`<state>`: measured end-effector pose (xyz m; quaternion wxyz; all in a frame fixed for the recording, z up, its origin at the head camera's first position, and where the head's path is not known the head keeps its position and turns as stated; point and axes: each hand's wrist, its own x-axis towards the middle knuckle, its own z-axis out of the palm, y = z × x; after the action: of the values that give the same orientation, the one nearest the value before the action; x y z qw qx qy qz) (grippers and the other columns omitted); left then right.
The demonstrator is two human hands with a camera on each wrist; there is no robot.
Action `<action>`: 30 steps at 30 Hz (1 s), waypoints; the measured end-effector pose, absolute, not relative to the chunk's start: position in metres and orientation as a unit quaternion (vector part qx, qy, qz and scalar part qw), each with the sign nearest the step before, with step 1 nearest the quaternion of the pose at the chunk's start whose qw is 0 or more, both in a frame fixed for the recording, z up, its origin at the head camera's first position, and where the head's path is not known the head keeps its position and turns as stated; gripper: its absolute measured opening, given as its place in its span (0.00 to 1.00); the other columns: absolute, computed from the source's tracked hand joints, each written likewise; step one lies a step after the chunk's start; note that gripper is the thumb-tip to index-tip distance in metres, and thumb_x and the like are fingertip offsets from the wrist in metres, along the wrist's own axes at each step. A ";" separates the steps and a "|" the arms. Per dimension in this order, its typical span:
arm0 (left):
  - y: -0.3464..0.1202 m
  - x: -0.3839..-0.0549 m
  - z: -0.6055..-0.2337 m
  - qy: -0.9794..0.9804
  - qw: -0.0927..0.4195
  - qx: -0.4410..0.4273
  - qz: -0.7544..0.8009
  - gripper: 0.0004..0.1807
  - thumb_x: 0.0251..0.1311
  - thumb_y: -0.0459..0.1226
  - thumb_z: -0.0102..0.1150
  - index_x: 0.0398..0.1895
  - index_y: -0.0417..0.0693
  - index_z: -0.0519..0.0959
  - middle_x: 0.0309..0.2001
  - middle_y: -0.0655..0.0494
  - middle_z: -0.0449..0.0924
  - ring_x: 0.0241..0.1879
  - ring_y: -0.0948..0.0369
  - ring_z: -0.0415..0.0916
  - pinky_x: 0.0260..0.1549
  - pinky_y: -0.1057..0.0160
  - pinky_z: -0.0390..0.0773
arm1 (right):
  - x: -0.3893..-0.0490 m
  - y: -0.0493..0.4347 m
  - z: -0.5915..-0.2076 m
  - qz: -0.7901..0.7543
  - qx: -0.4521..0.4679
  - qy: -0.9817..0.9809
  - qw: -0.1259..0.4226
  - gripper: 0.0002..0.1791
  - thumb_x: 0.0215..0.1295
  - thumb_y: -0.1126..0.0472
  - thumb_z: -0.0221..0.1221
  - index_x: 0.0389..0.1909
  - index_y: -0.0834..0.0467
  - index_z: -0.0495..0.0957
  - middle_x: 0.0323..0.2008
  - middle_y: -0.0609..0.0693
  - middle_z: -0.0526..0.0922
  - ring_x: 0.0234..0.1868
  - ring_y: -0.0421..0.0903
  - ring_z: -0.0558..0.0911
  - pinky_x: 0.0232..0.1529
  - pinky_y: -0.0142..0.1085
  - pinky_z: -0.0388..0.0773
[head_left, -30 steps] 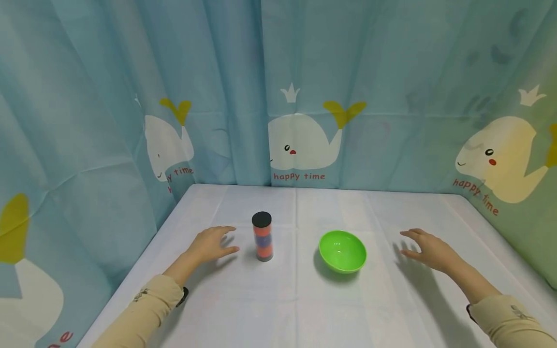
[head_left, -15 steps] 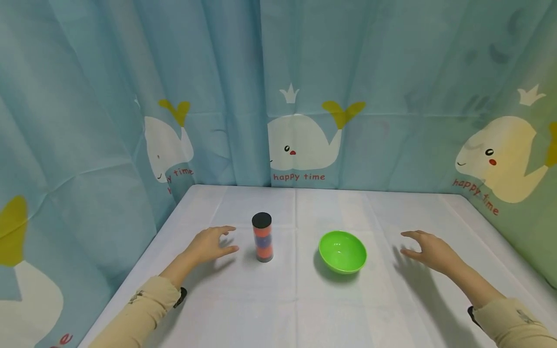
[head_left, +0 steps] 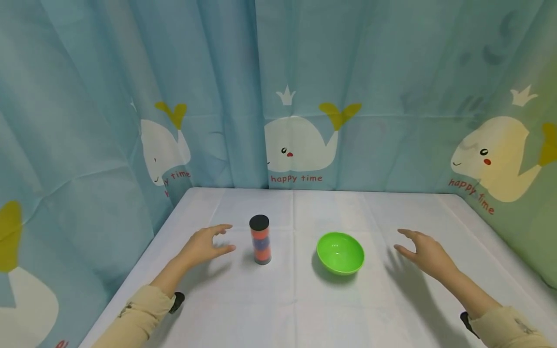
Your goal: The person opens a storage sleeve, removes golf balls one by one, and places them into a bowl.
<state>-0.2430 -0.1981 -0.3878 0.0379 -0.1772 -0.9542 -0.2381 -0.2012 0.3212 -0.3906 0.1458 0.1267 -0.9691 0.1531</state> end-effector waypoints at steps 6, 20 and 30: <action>-0.196 -0.242 -0.390 -0.947 0.012 -0.167 -0.276 0.39 0.47 0.50 0.70 0.62 0.45 0.71 0.52 0.40 0.79 0.55 0.43 0.73 0.50 0.42 0.73 | -0.195 0.309 -0.386 0.194 0.111 -0.966 0.127 0.29 0.60 0.61 0.61 0.58 0.73 0.68 0.49 0.74 0.76 0.46 0.69 0.77 0.42 0.59 0.75; -0.189 -0.245 -0.390 -0.921 0.022 -0.205 -0.329 0.40 0.44 0.49 0.72 0.62 0.45 0.71 0.54 0.38 0.77 0.54 0.41 0.73 0.52 0.42 0.73 | -0.188 0.291 -0.378 0.307 0.113 -0.940 0.096 0.28 0.63 0.60 0.60 0.60 0.69 0.67 0.53 0.73 0.74 0.51 0.71 0.76 0.45 0.57 0.77; -0.175 -0.250 -0.395 -0.907 0.031 -0.224 -0.354 0.41 0.41 0.44 0.75 0.61 0.41 0.71 0.53 0.38 0.78 0.55 0.44 0.74 0.54 0.43 0.73 | -0.189 0.280 -0.372 0.338 0.116 -0.931 0.081 0.28 0.63 0.58 0.60 0.61 0.67 0.67 0.56 0.71 0.73 0.55 0.70 0.74 0.47 0.56 0.77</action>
<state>-0.2497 -0.1753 -0.3950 0.0314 -0.2244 -0.9073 -0.3542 -0.1889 0.2796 -0.3717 0.0808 0.1161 -0.9306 0.3376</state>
